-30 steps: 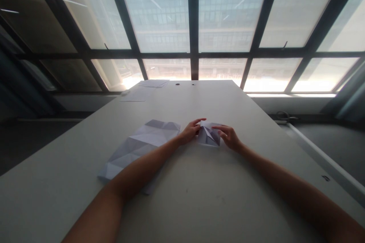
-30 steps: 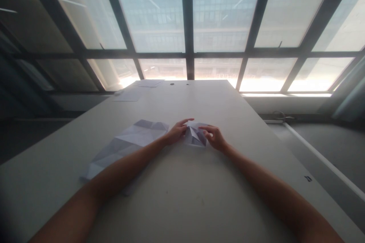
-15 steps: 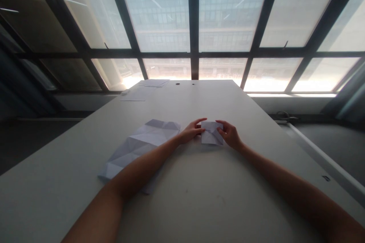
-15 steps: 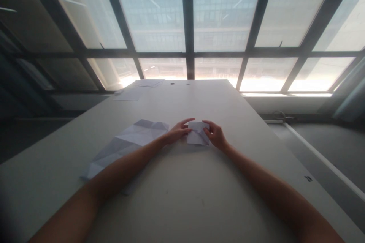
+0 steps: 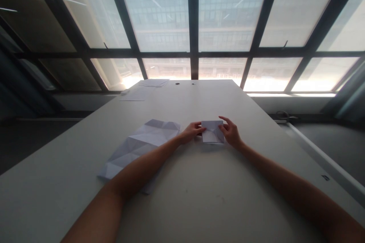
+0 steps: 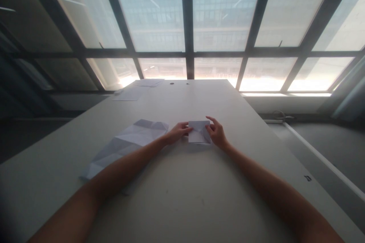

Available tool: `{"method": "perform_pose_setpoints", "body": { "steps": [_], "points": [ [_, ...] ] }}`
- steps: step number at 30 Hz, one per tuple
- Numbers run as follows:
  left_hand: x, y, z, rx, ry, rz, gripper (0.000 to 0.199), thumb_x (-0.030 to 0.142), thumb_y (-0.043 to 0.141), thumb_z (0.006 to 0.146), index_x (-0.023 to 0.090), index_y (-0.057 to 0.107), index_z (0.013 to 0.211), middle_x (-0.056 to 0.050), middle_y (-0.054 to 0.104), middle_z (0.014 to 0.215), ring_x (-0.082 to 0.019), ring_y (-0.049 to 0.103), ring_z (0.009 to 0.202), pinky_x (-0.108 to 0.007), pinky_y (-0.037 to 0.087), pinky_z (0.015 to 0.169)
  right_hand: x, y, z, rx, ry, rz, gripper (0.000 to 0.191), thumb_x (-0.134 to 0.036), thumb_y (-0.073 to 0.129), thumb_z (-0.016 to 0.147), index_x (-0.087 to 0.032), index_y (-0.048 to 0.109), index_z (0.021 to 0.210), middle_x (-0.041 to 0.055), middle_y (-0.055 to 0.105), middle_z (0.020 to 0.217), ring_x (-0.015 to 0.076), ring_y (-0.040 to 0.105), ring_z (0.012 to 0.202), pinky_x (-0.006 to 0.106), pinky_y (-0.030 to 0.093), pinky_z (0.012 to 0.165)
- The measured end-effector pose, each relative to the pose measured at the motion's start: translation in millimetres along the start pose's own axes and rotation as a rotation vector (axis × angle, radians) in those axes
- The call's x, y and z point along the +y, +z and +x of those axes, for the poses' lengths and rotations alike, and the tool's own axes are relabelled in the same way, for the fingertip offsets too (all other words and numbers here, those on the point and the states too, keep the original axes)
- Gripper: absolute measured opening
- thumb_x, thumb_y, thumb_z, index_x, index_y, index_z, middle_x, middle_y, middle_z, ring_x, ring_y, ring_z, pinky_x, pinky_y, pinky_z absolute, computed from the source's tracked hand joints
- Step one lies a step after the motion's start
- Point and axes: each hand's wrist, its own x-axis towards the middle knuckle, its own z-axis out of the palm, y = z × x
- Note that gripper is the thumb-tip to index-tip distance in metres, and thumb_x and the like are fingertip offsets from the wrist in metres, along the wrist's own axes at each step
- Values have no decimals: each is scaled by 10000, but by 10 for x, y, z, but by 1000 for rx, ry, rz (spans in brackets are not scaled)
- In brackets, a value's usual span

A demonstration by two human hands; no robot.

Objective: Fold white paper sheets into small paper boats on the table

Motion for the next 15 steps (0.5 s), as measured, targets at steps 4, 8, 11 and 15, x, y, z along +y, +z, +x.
{"method": "perform_pose_setpoints", "body": {
  "steps": [4,8,11,15],
  "points": [
    [-8,-19,6,62,-18,-44,586,368,773,766,125,609,1274,-70,692,904,-149,637,717,-286,516,708,-30,-4,-5,21,-14,-30,527,-335,545,859,-136,523,1346,-77,461,575,92,318,475,209,241,437],
    [2,-49,-5,16,11,-143,659,280,688,784,265,467,1405,-37,667,994,-135,644,739,-280,521,712,-22,-17,2,52,-15,-53,566,-323,544,845,-129,494,1374,-99,405,535,89,277,454,206,205,421],
    [11,-37,-22,-14,81,-76,518,271,749,738,225,580,1226,-61,641,1122,-150,649,820,-280,517,748,-25,-18,7,56,-14,-49,575,-326,547,838,-123,493,1373,-107,381,522,87,264,447,205,198,418],
    [8,2,-27,15,156,121,400,425,793,746,132,660,985,-74,666,1002,-170,636,841,-289,491,784,-35,-7,-1,40,-1,-43,576,-326,540,839,-131,489,1378,-102,396,532,85,272,445,204,202,418]
  ]
}}
